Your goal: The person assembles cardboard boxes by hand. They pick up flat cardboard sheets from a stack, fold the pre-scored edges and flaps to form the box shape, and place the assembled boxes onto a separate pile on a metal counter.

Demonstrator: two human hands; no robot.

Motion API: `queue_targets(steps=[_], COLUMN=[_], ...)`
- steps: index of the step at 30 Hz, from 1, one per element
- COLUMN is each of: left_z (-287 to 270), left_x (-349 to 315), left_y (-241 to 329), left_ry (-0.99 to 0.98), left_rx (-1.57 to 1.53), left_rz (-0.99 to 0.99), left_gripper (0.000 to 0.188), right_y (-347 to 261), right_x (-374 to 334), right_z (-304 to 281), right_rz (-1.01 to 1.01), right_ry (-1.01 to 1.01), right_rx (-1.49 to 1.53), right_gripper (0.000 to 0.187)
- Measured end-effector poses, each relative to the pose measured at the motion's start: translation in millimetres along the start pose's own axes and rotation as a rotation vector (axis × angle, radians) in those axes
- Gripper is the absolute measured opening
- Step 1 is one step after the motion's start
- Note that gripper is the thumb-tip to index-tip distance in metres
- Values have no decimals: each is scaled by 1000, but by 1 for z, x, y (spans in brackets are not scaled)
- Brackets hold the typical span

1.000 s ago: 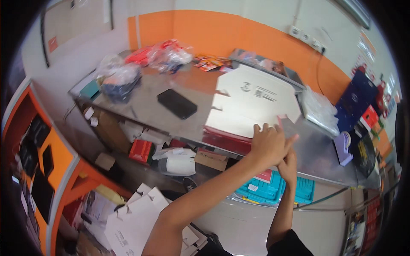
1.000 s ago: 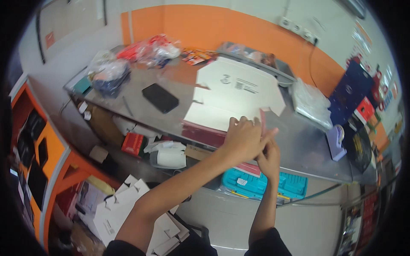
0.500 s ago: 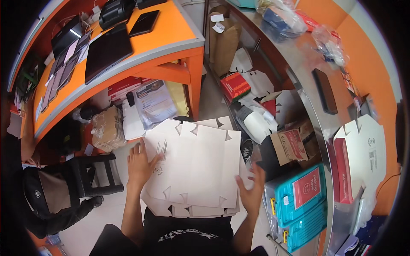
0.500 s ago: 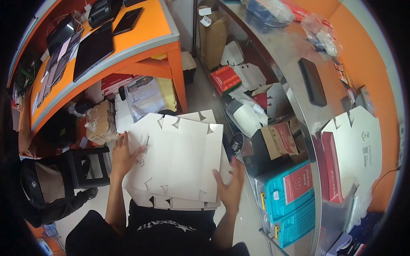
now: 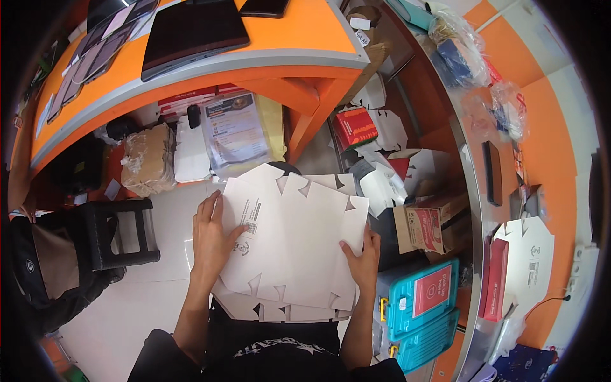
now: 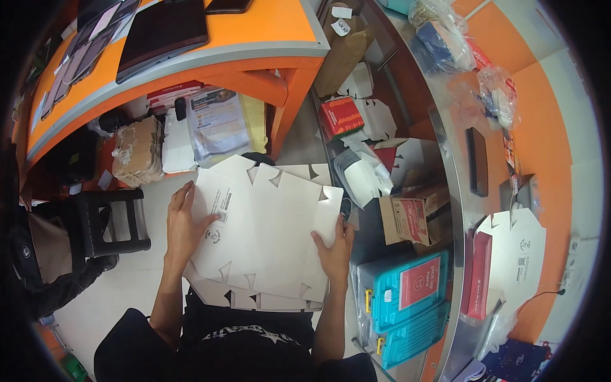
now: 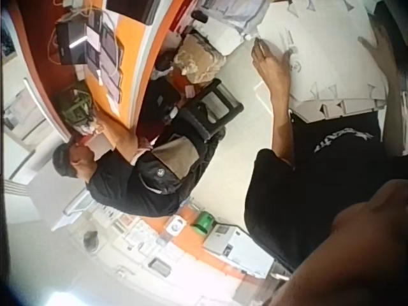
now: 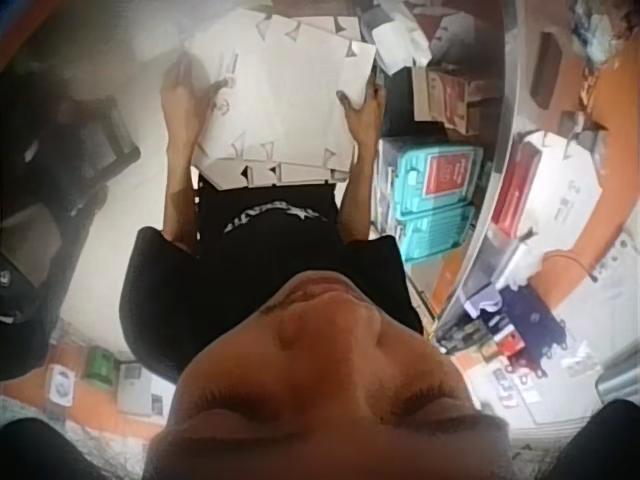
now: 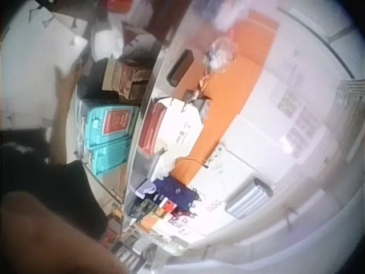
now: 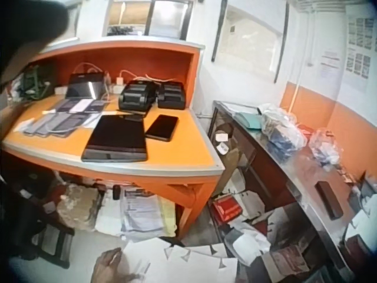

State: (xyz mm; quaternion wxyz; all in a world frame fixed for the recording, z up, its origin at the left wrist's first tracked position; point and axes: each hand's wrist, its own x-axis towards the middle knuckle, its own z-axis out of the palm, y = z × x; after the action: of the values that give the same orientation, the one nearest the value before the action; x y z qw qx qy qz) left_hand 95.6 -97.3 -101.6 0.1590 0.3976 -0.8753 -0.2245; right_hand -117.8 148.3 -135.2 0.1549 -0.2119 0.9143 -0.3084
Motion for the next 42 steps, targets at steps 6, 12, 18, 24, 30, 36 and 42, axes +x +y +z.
queue_targets(steps=[6,12,18,24,30,36,42], left_z=[-43,-105,-75,-3,35,27,27], left_x=[7,30,80,31,-10,-1,-17], left_y=[24,13,49,118,145,127,135], left_ry=[-193,-323,227,-395,-623,-805,-697], left_rx=[-570,-923,-28,-866,-1085,-1479,-1629], left_rz=[-320,-68,301,40,-161,-643,-668], left_gripper=[59,50,56,50,50,30,29], right_y=[-6,-7,-14,-29,-80,-72,-59], right_x=[-3,5,-14,-61,-93,-107,-105], right_z=[-10,-59,-74,-60,-64,-55,-53], right_rz=[-223,-76,-70,-95,-521,-428,-557], right_ry=[143,-205,-29,184,-46,-39,-83], right_rx=[63,1351,835,677,190,607,189], right_gripper=[61,79,41,31,38,60,54])
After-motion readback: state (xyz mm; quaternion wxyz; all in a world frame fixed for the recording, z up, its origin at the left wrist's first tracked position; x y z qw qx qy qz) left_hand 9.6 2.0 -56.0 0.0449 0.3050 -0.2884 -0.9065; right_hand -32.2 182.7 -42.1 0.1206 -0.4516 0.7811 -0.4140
